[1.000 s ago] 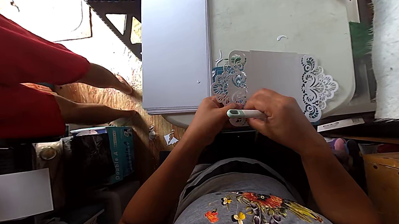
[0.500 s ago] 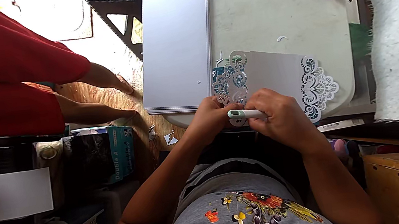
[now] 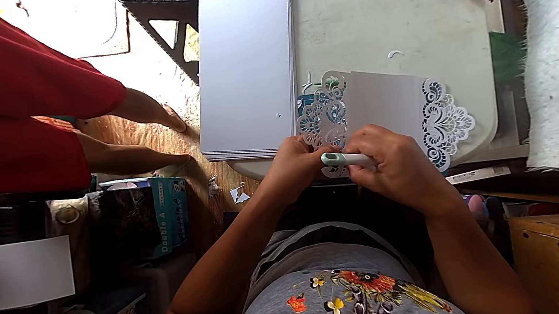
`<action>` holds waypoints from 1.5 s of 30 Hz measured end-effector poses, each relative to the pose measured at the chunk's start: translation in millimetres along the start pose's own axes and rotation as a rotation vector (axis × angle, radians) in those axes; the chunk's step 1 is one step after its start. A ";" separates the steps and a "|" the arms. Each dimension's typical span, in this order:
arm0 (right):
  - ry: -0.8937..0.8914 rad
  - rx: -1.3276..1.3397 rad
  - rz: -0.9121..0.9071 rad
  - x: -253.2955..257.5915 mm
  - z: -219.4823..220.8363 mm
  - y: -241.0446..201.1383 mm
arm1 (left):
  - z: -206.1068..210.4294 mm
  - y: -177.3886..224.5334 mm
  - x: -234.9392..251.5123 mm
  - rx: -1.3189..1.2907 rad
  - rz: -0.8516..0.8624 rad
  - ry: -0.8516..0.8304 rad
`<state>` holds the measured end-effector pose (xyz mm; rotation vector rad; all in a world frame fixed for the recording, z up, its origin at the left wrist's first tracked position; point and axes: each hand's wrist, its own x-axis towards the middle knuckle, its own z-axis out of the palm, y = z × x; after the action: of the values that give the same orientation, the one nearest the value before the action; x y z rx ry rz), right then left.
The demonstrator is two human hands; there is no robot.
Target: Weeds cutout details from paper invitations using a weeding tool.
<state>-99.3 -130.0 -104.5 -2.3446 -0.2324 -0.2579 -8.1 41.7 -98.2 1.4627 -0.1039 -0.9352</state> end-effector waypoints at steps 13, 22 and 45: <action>0.031 0.006 -0.018 -0.7 0.7 -0.5 | -4.5 2.2 -7.2 0.079 0.001 -0.072; 0.021 0.012 0.046 -3.2 0.8 -4.5 | -4.8 -2.7 -8.7 0.124 0.111 -0.080; 0.069 0.041 0.187 -3.6 7.4 -16.3 | -2.2 -3.4 -10.9 0.212 0.178 -0.037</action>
<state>-105.9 -113.7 -99.6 -2.2941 0.0153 -0.2401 -15.6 50.4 -96.5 1.6021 -0.3642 -0.8245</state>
